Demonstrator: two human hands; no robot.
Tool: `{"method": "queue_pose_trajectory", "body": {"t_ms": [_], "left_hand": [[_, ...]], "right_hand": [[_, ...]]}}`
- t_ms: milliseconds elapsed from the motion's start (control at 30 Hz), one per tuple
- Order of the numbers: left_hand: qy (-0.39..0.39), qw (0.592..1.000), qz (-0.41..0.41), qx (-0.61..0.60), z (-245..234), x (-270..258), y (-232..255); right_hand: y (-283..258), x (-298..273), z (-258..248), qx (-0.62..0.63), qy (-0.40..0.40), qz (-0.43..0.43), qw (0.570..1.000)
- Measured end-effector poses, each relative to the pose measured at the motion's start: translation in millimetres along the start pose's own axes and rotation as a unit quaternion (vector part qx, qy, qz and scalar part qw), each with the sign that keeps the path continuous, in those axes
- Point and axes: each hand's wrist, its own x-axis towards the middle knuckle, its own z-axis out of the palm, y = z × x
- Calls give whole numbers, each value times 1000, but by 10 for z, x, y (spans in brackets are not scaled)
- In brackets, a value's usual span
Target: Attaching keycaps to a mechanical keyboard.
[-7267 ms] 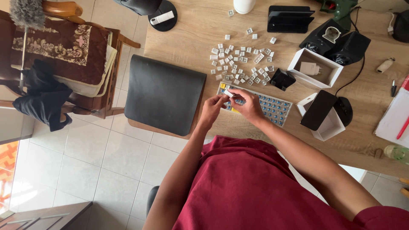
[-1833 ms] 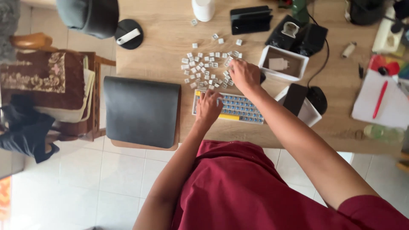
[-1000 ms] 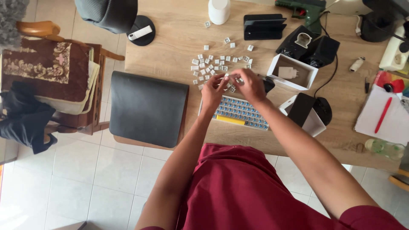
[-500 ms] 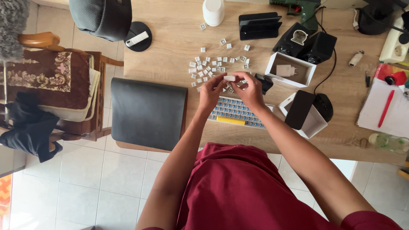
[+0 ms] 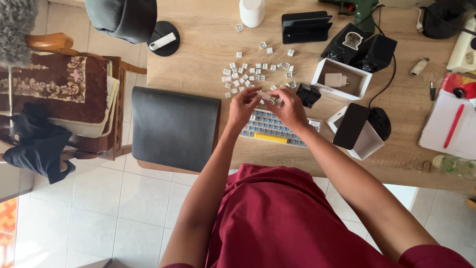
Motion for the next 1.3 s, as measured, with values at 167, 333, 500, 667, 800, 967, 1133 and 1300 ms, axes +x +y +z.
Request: {"method": "queue_pose_trajectory", "body": {"t_ms": [167, 333, 500, 667, 800, 967, 1133, 1300], "left_hand": [[-2, 1000, -22, -14, -337, -282, -390], [66, 987, -69, 128, -555, -759, -161], [148, 967, -72, 196, -612, -932, -364], [158, 962, -116, 191, -547, -957, -308], [148, 945, -177, 233, -508, -953, -192], [142, 936, -174, 272, -490, -962, -233], [143, 926, -166, 307, -461, -941, -215], [165, 920, -96, 343, -421, -918, -227]], "right_hand": [[51, -222, 285, -108, 7, -117, 987], [-321, -379, 422, -109, 5, -118, 987], [-328, -501, 583, -143, 5, -84, 986], [-227, -562, 669, -160, -6, -99, 982], [-191, -571, 754, -177, -23, -128, 976], [-132, -574, 878, -180, -34, -118, 976], [-234, -561, 813, -191, -46, -102, 975], [-168, -575, 802, -177, -74, -83, 978]]}}
